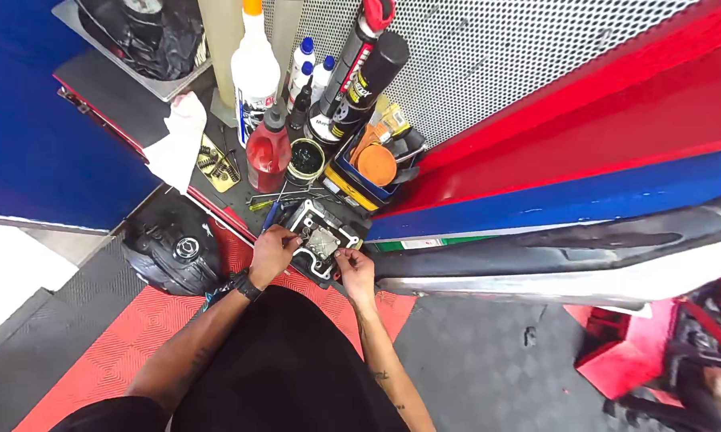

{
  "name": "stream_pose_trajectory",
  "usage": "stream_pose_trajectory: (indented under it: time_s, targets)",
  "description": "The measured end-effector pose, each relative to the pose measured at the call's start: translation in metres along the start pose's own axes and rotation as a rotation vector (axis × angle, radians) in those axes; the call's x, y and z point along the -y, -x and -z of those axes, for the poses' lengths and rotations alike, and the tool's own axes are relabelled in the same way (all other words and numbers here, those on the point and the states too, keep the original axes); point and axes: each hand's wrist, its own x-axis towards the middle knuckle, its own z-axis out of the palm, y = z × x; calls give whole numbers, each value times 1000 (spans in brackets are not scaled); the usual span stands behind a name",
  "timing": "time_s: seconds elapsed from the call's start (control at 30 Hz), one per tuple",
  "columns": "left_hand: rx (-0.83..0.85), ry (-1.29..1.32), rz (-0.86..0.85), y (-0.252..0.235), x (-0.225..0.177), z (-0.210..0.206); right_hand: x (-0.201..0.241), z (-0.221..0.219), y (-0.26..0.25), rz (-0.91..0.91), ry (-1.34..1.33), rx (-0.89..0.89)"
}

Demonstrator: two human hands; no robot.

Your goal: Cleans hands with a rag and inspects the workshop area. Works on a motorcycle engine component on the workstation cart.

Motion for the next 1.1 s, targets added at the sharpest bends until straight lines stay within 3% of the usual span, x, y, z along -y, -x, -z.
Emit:
stream_pose_trajectory:
  time_s: [1.0,1.1]
  targets:
    - [-28,-93,-44,3,-9,5,-1,5,-4,3,-14,69]
    - [-47,-118,-16,2,-11,1,1,6,-3,36,115,30]
